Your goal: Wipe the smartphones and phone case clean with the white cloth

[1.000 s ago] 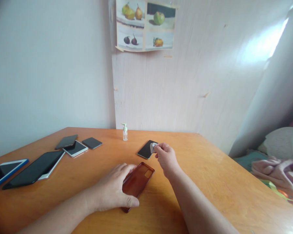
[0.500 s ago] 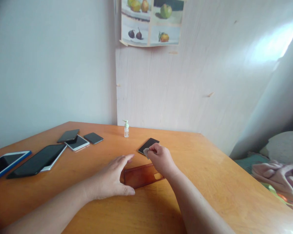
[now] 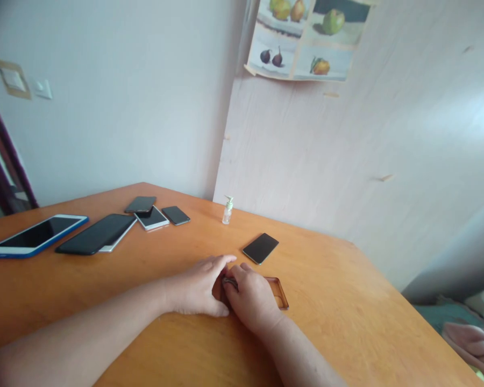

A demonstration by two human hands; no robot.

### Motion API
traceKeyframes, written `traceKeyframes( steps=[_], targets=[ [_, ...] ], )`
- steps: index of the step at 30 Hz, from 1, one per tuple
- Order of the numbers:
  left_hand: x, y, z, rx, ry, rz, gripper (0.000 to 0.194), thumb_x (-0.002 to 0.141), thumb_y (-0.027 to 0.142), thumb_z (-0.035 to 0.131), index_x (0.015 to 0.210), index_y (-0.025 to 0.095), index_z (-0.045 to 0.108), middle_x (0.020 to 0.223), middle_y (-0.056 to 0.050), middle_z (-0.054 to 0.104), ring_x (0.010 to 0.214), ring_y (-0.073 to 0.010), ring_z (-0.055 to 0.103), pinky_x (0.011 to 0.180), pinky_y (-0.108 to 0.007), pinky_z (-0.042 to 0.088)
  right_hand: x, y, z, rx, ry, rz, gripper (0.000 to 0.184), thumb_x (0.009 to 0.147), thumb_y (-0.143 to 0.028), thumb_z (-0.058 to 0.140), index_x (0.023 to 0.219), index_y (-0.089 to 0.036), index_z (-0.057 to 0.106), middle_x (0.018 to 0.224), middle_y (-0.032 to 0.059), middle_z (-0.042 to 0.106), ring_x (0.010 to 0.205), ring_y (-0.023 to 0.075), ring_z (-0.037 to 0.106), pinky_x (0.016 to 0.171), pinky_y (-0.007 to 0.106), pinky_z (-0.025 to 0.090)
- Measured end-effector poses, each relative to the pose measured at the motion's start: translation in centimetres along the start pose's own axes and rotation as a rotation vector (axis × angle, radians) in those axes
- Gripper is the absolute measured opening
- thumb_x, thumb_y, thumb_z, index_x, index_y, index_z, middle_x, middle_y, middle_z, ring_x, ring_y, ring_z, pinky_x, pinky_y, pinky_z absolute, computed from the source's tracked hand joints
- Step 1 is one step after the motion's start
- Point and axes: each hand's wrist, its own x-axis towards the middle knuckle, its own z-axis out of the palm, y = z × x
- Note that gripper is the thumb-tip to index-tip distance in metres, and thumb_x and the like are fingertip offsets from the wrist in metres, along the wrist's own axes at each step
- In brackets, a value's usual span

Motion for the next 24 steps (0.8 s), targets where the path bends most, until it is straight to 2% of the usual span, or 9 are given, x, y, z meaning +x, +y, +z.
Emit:
traceKeyframes(
  steps=[4,9,16,19,24],
  targets=[
    [0.1,-0.2,0.2,-0.050,0.006,0.017,0.080,0.047,0.030,0.081,0.123,0.026,0.055,0.106,-0.007,0.065,0.102,-0.0334,0.061,0.082,-0.037,0.047,0.3,0.7,-0.9,-0.203,-0.018,0.086,0.009,0.082,-0.021,0.053,0.085,-0.021,0.062,0.088,0.0059,0.065,0.080,0.0184,0.058,0.067,0.028,0.034],
    [0.3,-0.3,0.1,-0.011,-0.050,-0.021,0.084,0.048,0.033,0.081,0.126,0.025,0.052,0.114,-0.009,0.063,0.106,-0.0348,0.059,0.085,-0.038,0.046,0.2,3.1,-3.0,-0.432,-0.051,0.297,0.007,0.080,-0.022,0.053,0.078,-0.020,0.059,0.080,0.0072,0.066,0.073,0.0191,0.057,0.060,0.029,0.028],
    [0.5,-0.4,0.0,0.084,-0.150,-0.027,0.086,0.053,0.042,0.078,0.130,0.023,0.045,0.120,-0.009,0.060,0.110,-0.0317,0.057,0.091,-0.039,0.047,-0.4,5.0,-6.4,-0.604,-0.125,0.583,0.014,0.080,-0.025,0.049,0.080,-0.020,0.062,0.085,0.0085,0.068,0.074,0.0210,0.059,0.056,0.028,0.025],
    [0.4,-0.5,0.1,0.097,-0.158,-0.044,0.091,0.054,0.046,0.077,0.135,0.024,0.042,0.128,-0.010,0.057,0.119,-0.0334,0.053,0.094,-0.039,0.047,-0.3,5.2,-6.1,-0.587,-0.110,0.539,0.012,0.079,-0.024,0.049,0.078,-0.020,0.061,0.083,0.0076,0.068,0.073,0.0203,0.058,0.056,0.028,0.026],
    [0.4,-0.3,0.0,0.123,-0.154,-0.019,0.094,0.054,0.047,0.079,0.136,0.023,0.040,0.132,-0.011,0.055,0.122,-0.0343,0.052,0.096,-0.040,0.046,0.0,3.8,-2.9,-0.372,-0.037,0.282,0.007,0.078,-0.019,0.052,0.074,-0.019,0.058,0.074,0.0038,0.064,0.071,0.0165,0.056,0.061,0.026,0.032]
  ],
)
